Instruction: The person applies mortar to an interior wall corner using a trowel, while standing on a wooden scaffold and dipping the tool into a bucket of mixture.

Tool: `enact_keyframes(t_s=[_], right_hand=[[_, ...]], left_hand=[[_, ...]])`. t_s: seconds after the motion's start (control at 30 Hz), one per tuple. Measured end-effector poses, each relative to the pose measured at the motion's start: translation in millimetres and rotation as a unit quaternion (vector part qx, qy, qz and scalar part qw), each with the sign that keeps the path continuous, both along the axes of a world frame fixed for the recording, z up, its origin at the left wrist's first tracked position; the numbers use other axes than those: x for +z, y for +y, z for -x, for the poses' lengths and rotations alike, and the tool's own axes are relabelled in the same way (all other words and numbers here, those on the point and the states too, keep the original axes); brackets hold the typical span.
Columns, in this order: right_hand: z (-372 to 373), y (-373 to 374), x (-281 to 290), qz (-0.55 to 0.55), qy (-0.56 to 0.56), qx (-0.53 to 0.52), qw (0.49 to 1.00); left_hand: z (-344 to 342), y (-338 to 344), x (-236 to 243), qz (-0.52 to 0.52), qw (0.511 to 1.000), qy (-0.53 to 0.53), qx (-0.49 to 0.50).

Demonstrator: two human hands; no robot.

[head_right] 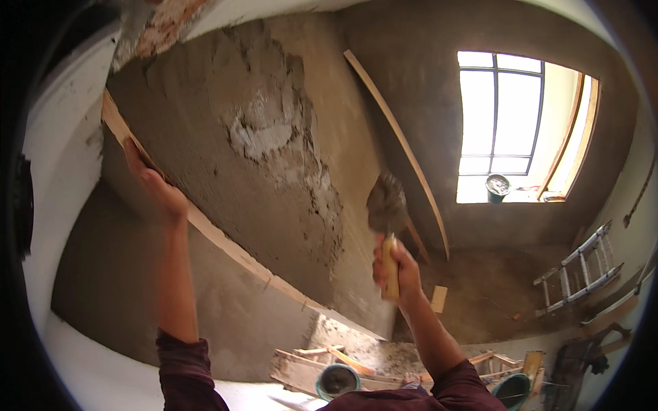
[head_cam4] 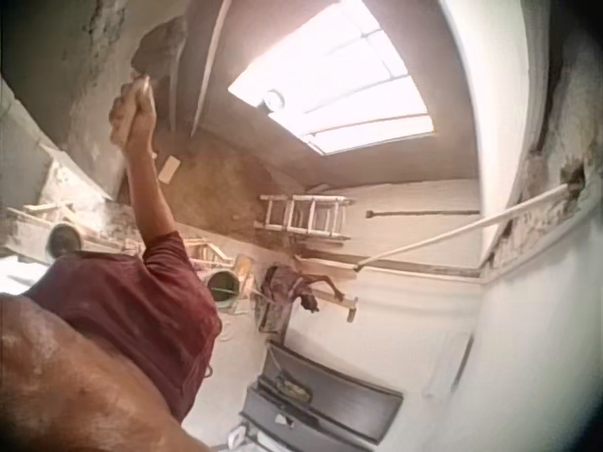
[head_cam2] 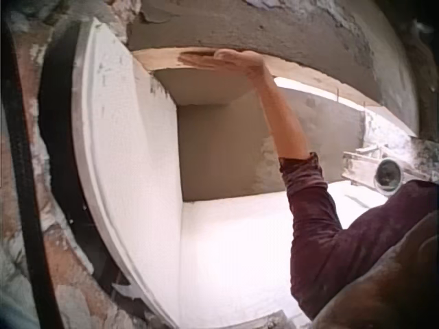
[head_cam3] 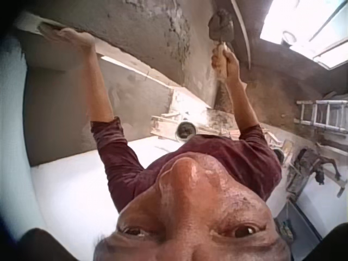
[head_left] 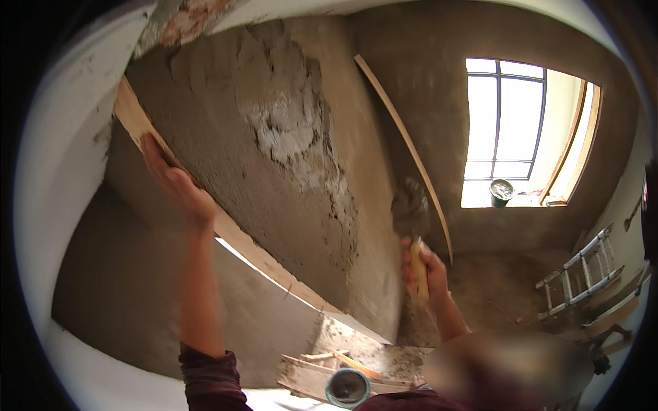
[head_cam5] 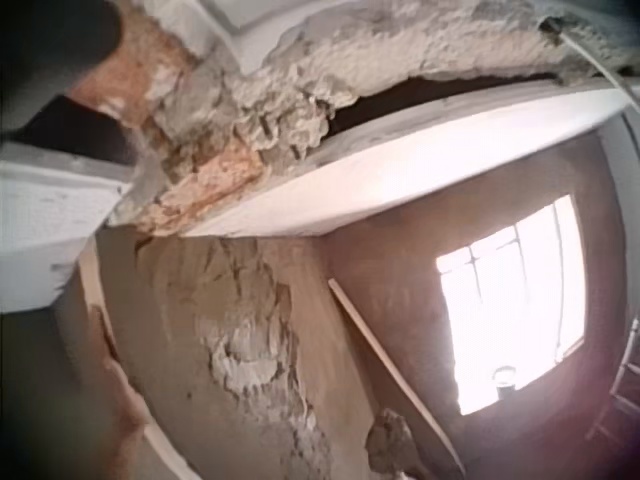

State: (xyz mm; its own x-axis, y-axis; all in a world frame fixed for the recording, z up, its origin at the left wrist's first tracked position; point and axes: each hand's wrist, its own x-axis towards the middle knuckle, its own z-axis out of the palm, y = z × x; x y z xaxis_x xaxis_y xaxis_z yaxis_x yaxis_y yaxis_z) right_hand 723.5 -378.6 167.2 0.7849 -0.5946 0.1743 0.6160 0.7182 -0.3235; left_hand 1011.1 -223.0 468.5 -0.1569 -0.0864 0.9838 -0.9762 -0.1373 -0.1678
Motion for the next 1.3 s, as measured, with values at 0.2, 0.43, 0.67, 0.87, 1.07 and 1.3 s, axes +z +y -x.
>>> enact_keyframes(t_s=[0.2,0.43,0.67,0.87,1.07,1.3], right_hand=[[-91,-77,152,0.041,0.016,-0.319,0.947],[-260,-201,251,0.107,0.208,-0.645,0.727],[-290,-122,172,0.534,0.287,-0.537,0.587],[-233,-206,173,0.215,0.094,-0.031,0.972],[-306,-293,237,0.106,0.043,0.068,0.991],[-319,-286,270,0.15,-0.023,0.235,0.96]], left_hand=[[9,0,4,-0.022,1.0,-0.005,-0.003],[17,-3,-3,-0.037,0.999,0.029,0.003],[16,10,2,-0.05,0.997,0.05,0.015],[4,-9,1,-0.042,0.998,0.051,0.002],[12,-10,-1,-0.008,0.996,0.087,-0.036],[15,-8,-3,-0.02,0.992,0.108,-0.061]])
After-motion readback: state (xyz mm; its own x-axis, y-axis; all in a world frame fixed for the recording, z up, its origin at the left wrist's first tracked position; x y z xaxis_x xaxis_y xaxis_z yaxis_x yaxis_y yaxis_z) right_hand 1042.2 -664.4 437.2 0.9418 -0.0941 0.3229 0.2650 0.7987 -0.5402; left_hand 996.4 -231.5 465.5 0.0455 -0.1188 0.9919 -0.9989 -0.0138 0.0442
